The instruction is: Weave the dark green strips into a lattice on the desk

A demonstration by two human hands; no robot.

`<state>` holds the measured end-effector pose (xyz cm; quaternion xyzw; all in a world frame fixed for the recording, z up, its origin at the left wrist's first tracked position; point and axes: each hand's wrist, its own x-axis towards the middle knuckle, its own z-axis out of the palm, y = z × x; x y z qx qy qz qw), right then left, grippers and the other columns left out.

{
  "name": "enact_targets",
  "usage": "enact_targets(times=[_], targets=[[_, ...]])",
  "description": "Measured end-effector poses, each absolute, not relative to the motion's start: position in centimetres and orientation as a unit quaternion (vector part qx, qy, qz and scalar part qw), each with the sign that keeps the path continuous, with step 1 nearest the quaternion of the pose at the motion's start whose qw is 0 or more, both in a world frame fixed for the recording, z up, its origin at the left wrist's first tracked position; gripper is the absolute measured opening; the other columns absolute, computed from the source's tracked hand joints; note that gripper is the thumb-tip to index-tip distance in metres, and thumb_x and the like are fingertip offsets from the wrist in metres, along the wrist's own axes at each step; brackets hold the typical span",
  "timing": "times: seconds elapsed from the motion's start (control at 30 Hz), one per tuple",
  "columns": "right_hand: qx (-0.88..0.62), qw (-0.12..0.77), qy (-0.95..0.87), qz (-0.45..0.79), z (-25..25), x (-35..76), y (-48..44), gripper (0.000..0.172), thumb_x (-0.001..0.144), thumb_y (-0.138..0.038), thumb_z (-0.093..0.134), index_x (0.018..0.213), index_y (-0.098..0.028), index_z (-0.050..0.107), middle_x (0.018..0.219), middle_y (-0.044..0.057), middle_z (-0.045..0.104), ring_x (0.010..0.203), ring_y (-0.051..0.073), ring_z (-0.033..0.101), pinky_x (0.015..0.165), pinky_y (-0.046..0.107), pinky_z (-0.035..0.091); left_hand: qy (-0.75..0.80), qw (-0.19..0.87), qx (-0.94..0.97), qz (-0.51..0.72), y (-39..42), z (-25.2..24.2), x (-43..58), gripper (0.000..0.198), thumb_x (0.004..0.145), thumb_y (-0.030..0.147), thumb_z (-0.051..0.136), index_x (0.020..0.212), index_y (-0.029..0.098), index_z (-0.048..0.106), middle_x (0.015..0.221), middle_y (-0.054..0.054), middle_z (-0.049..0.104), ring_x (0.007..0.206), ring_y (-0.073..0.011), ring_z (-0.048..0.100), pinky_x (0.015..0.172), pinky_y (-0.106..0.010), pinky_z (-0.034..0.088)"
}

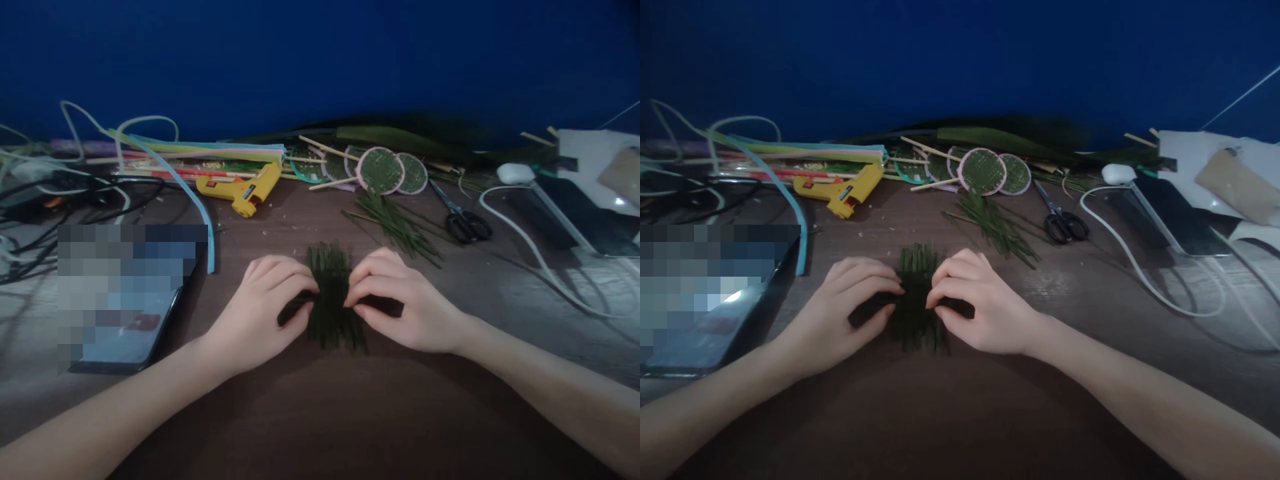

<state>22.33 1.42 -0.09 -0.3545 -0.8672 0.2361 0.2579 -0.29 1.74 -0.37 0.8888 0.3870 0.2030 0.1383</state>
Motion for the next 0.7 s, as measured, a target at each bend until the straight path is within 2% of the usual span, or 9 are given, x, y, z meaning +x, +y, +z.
enact_targets(times=[0.2, 0.4, 0.53, 0.7], targets=[[-0.326, 0.175, -0.898, 0.239, 0.3, 22.6, 1.5, 0.008, 0.082, -0.019, 0.054, 0.081, -0.017, 0.061, 0.085, 0.004, 0.061, 0.083, 0.015, 0.049, 0.074, 0.031, 0.035, 0.368, 0.148, 0.896, 0.199, 1.8, -0.6, -0.2, 0.012, 0.076, 0.014, 0.052, 0.086, 0.019, 0.055, 0.093, 0.001, 0.063, 0.092, -0.0137, 0.055, 0.085, -0.029, 0.035], [-0.319, 0.144, -0.925, 0.147, 0.6, 22.0, 0.8, 0.018, 0.086, -0.018, 0.049, 0.074, -0.015, 0.062, 0.078, 0.004, 0.061, 0.077, 0.016, 0.048, 0.066, 0.03, 0.029, 0.377, 0.181, 0.889, 0.188, 2.1, -0.3, -0.3, 0.011, 0.074, 0.014, 0.052, 0.084, 0.02, 0.054, 0.093, 0.001, 0.062, 0.092, -0.0145, 0.055, 0.085, -0.03, 0.036], [-0.319, 0.117, -0.936, 0.086, 0.8, 21.7, 0.4, 0.018, 0.084, -0.014, 0.049, 0.07, -0.016, 0.06, 0.076, 0.004, 0.06, 0.075, 0.016, 0.047, 0.064, 0.031, 0.026, 0.385, 0.205, 0.885, 0.162, 2.3, -0.1, -0.4, 0.012, 0.074, 0.016, 0.052, 0.084, 0.02, 0.054, 0.095, 0.001, 0.062, 0.093, -0.0163, 0.054, 0.084, -0.032, 0.036], [-0.314, 0.103, -0.941, 0.073, 0.9, 21.6, 0.3, 0.018, 0.083, -0.009, 0.048, 0.071, -0.015, 0.06, 0.077, 0.005, 0.06, 0.077, 0.017, 0.047, 0.064, 0.031, 0.027, 0.392, 0.214, 0.883, 0.142, 2.4, 0.0, -0.4, 0.013, 0.074, 0.016, 0.053, 0.085, 0.022, 0.053, 0.098, 0.001, 0.061, 0.096, -0.0172, 0.052, 0.085, -0.034, 0.035]])
